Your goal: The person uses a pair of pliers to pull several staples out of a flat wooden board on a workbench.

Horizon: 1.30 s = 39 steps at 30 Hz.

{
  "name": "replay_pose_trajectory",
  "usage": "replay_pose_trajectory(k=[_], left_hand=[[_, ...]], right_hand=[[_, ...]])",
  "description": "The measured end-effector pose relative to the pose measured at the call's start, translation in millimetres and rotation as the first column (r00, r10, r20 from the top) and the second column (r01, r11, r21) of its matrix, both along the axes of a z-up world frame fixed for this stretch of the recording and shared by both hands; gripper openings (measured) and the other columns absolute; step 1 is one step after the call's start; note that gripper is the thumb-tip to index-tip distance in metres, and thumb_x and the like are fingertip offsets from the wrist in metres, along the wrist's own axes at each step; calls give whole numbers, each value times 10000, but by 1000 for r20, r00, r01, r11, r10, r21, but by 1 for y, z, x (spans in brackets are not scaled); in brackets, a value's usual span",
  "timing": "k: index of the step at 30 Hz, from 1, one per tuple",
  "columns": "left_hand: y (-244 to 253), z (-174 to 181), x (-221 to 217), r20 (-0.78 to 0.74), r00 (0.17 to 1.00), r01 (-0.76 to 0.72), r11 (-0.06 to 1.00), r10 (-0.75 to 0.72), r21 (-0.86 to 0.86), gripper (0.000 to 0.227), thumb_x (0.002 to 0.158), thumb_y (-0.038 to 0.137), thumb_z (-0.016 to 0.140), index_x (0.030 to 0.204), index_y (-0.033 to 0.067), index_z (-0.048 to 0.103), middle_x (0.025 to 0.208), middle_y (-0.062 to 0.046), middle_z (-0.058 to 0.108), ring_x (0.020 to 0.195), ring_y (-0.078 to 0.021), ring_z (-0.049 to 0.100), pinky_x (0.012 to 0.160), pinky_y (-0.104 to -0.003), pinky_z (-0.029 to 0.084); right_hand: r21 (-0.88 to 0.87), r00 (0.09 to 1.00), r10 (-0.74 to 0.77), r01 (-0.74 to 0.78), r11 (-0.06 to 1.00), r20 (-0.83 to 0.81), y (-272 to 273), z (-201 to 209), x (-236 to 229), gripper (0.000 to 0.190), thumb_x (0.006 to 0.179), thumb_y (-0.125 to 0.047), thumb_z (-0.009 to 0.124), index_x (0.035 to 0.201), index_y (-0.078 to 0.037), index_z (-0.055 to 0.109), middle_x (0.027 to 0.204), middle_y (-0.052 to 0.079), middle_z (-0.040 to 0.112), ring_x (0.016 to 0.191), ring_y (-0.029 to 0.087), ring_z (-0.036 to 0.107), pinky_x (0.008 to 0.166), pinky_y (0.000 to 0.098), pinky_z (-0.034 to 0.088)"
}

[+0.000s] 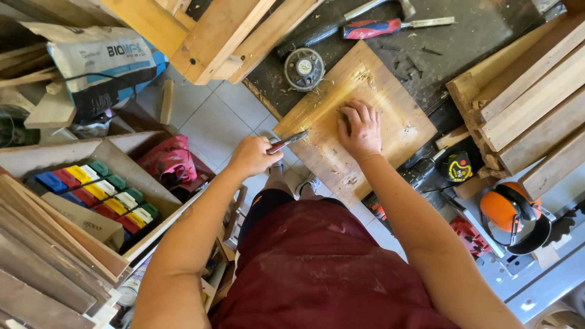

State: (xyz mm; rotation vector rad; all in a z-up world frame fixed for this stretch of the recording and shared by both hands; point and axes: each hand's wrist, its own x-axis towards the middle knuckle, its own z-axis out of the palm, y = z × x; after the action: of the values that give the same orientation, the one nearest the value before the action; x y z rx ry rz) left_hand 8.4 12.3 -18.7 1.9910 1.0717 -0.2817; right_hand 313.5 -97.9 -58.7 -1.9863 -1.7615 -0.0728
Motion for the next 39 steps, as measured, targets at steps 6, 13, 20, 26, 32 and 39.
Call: replay_pose_trajectory(k=[6,13,20,26,32,39], left_hand=[[21,3,1,-55,996,-79,968,68,-237,473,800,626,739,546,227,740,607,6,714,733,-268,744,743,-345,585],[-13,3,10,-150,983,-141,961,107,-239,496,888,651,649,701,230,833,752,-71,784,877,-340,767,823,-413,606],[-75,6,33,-214,968,-105,985,134,140,492,1011,486,608,1023,23,777,1045,-157,689,959,-418,751,863,-551,623],[-89,-3,40,-186,965,-143,964,186,224,503,1025,474,592,1011,3,768,972,-162,697,919,-426,750,830,-570,620],[-55,-4,26,-141,956,-272,959,258,-84,578,934,622,627,724,102,768,698,-117,742,821,-362,772,770,-459,615],[-7,20,10,3,902,-325,684,431,-653,377,953,304,719,798,-36,776,531,-181,622,541,-269,729,537,-331,630]], right_hand=[[-2,1000,-7,7,1000,5,1,0,0,249,953,-327,724,1172,-213,695,1261,-8,626,1297,232,582,993,380,473],[0,998,-35,35,999,48,5,4,-2,272,914,-327,745,1159,-223,689,1246,-5,622,1285,235,596,978,383,487],[22,997,-42,41,999,57,4,7,-3,238,925,-328,733,1136,-225,694,1218,-5,632,1271,229,613,965,377,488],[27,993,-29,26,999,116,3,6,-4,253,936,-336,700,1162,-226,675,1222,2,605,1272,231,595,966,365,476],[19,990,-44,42,999,137,2,4,-5,264,937,-341,695,1173,-226,662,1231,-6,608,1286,222,590,997,374,459],[7,991,-50,49,999,122,1,1,-4,256,948,-353,683,1175,-239,649,1242,-20,597,1312,205,572,1022,370,425]])
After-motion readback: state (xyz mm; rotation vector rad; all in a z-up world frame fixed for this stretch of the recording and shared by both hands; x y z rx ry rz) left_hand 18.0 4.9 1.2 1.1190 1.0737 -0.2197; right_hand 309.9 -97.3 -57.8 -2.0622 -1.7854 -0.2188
